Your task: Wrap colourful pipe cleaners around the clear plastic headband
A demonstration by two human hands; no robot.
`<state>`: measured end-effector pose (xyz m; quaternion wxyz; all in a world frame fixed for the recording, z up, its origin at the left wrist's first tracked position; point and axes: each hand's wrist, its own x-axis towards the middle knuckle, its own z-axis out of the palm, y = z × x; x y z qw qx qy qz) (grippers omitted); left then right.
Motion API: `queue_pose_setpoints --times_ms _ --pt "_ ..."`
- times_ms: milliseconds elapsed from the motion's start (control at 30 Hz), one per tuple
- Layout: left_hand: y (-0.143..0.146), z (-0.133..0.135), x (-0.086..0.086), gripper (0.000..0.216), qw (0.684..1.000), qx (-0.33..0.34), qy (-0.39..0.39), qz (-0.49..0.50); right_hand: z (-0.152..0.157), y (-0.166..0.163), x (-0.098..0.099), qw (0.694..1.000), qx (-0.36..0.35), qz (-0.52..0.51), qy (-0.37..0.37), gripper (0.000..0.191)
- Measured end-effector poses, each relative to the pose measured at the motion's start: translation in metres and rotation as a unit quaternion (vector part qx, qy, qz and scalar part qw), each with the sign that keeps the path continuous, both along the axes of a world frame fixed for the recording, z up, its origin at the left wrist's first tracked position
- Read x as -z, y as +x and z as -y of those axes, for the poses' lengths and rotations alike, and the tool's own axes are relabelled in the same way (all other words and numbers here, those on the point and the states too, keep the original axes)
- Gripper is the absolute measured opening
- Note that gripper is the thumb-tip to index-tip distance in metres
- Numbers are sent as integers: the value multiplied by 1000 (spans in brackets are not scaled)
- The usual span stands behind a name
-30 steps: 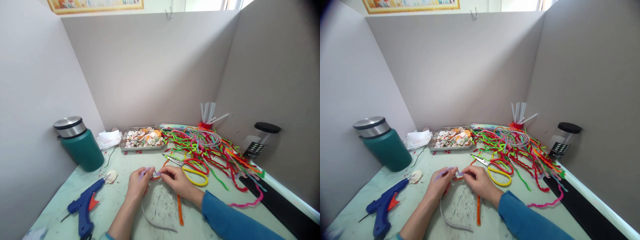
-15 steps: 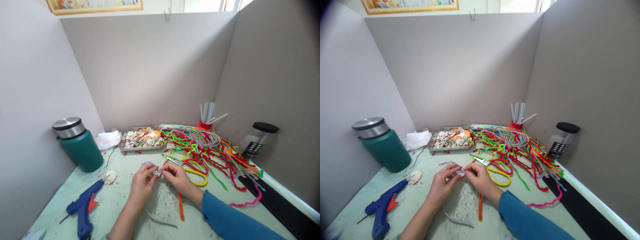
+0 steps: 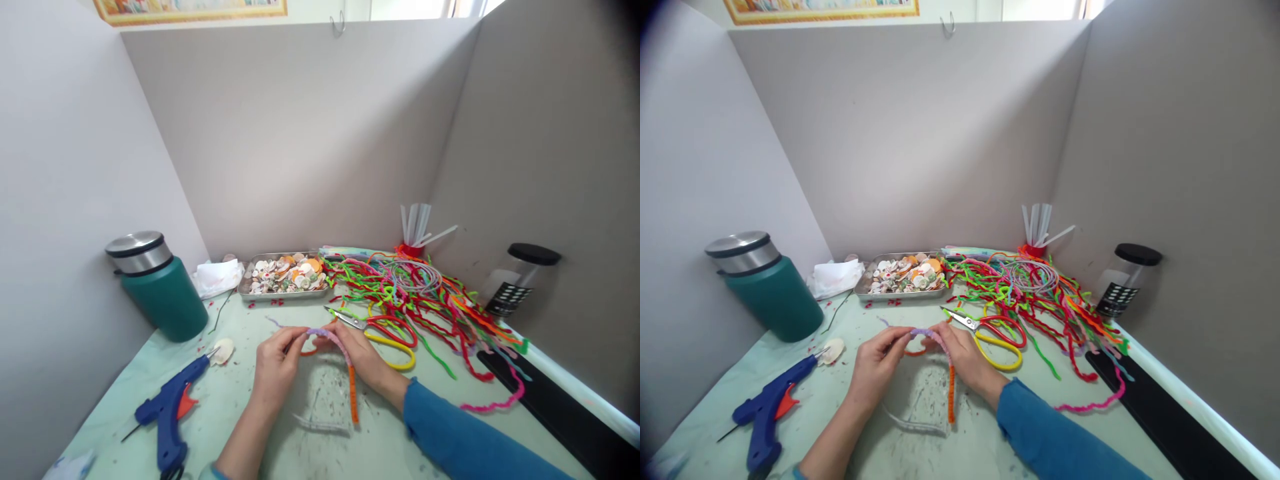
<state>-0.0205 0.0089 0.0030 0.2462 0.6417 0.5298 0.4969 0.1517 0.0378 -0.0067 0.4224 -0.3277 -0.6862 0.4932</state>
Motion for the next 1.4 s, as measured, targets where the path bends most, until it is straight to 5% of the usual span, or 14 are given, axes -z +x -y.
queue_pose_setpoints --times_ms 167,333,533,733,833,967,1067,1267,1400 --pt "1 0 -1 23 995 -10 -78 56 1 2 -3 997 54 24 44 41" --pt "2 -1 -5 24 982 16 -140 126 -1 2 0 997 72 -16 11 45" --pt "-2 -1 -9 31 955 4 -116 271 -4 1 5 998 67 -8 10 42" --pt "-8 -1 -10 29 905 41 -107 409 -3 0 8 968 18 151 200 24" --pt "-10 -1 -10 30 884 58 -136 444 -7 0 12 964 63 137 219 25" --pt "-5 -1 -6 32 877 112 -262 388 -14 2 15 984 135 54 100 23" --pt "3 -2 0 35 887 126 -319 308 -14 2 12 995 103 -10 10 32" --pt "8 -7 11 28 963 60 -226 133 -8 0 9 999 -2 -14 -31 26" --pt "5 -9 19 27 977 53 -193 72 -7 -1 15 999 1 49 18 19"
